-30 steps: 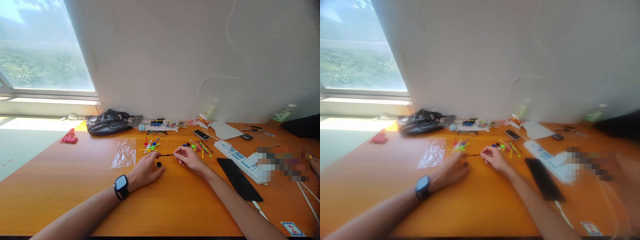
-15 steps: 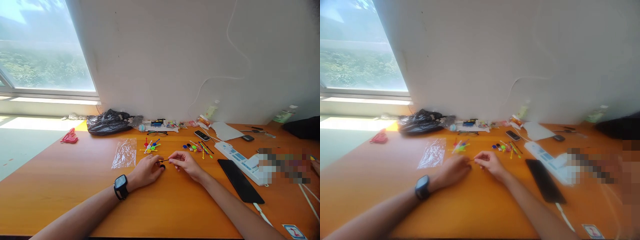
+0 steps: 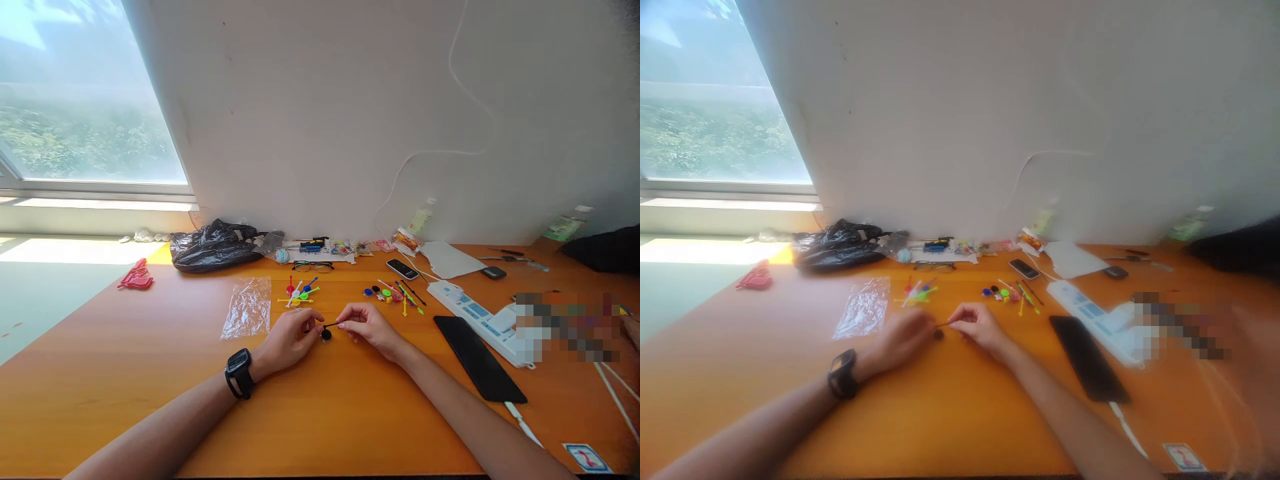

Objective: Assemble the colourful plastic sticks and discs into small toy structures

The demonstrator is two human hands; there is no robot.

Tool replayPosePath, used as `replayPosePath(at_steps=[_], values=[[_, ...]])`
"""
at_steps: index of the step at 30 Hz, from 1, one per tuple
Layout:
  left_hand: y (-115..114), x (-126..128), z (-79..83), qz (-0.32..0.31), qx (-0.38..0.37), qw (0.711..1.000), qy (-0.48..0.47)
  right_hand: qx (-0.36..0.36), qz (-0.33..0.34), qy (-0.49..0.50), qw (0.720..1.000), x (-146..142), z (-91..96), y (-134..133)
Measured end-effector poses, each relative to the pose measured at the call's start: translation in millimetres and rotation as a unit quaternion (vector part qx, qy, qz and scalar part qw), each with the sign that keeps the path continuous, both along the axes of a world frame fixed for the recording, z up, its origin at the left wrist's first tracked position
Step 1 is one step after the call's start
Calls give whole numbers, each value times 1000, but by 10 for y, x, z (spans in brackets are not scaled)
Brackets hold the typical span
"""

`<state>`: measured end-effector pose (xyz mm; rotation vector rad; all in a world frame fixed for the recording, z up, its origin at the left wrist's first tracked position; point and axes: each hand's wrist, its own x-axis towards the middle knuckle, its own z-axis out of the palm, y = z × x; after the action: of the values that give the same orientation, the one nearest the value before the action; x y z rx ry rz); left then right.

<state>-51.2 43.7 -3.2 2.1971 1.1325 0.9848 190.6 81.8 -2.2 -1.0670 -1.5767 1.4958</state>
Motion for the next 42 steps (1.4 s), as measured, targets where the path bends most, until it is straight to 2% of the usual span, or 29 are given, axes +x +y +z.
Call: replayPosePath(at_steps=[5,13,27,32,42], values=[[1,3,20,-27,-16,999,-13,-2,24,-15,1000,-4,-19,-2],[60,-8,-81,-25,9,1000,-10,32,55,-52,997,-31,-8,-29],[-14,-7,-6,-16,19,999,30,62,55,-80,993,-2,-135,29],[-39,-5,22,-21,18,998,55,76,58,-98,991,-5,-124,15],[-37,28,22,-58,120,984,121,89,53,-118,988,-20,-119,-4]])
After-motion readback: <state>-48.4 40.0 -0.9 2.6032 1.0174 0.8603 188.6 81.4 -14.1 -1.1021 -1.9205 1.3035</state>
